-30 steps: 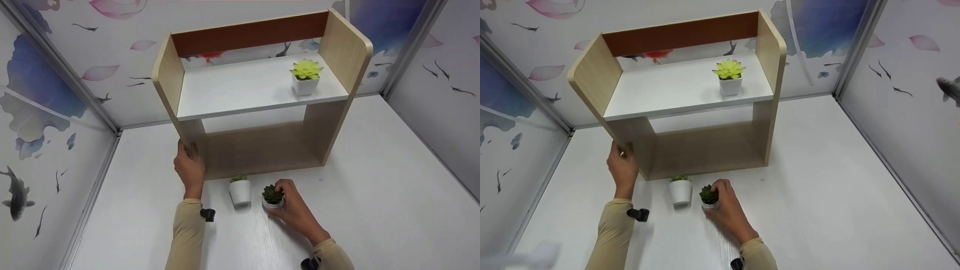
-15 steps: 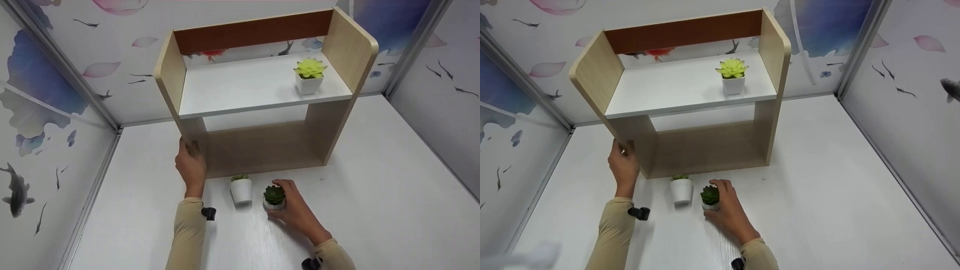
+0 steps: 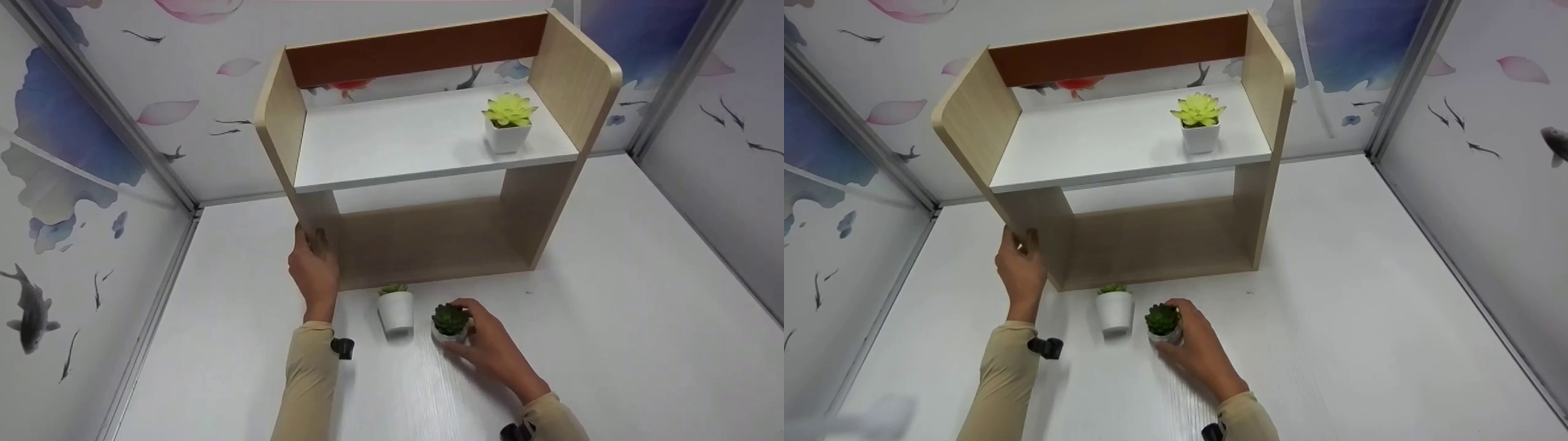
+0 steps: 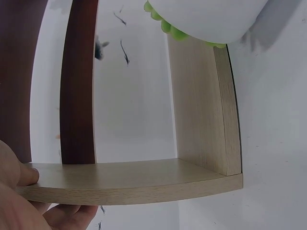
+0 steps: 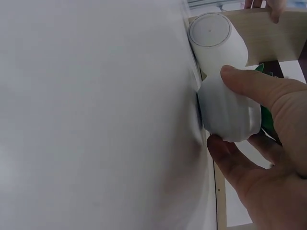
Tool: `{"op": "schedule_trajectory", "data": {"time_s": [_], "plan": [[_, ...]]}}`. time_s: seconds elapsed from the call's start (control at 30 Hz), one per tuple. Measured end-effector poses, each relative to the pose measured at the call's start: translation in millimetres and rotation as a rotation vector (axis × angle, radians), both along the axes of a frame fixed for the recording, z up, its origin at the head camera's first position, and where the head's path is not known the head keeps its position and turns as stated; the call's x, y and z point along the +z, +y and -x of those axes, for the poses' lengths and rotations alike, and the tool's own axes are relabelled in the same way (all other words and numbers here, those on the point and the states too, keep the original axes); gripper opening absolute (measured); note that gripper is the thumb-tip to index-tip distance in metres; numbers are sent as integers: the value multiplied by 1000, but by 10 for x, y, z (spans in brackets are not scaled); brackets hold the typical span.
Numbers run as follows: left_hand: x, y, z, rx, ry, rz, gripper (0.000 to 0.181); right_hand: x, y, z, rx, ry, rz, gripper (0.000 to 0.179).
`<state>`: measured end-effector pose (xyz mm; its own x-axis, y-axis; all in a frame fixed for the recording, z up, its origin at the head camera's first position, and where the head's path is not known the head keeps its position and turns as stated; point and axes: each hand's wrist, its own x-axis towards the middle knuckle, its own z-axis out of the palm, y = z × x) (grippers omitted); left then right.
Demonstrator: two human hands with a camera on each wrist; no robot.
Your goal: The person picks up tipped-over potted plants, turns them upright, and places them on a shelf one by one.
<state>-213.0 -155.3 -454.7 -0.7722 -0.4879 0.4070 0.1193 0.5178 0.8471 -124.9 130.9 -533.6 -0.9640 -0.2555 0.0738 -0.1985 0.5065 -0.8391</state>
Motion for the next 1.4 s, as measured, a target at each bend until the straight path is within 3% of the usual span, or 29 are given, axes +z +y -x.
{"op": "schedule_trajectory", "data": {"time_s": [0.13, 0.3, 0.8, 1.13, 1.4], "plan": [[7, 6, 2, -5, 9, 7, 39, 102, 19, -1, 8, 15, -1, 68], [-12, -5, 0, -4, 9, 1, 39, 335, 41, 14, -3, 66, 15, 70], [-18, -20, -1, 9, 7, 15, 38, 1346, 34, -19, -16, 246, 89, 70], [-20, -4, 3, 2, 31, 18, 40, 1956, 20, 171, -10, 371, 171, 70], [-8, 5, 10, 1, 5, 8, 40, 2506, -71, 322, 6, 545, 232, 71]]}}
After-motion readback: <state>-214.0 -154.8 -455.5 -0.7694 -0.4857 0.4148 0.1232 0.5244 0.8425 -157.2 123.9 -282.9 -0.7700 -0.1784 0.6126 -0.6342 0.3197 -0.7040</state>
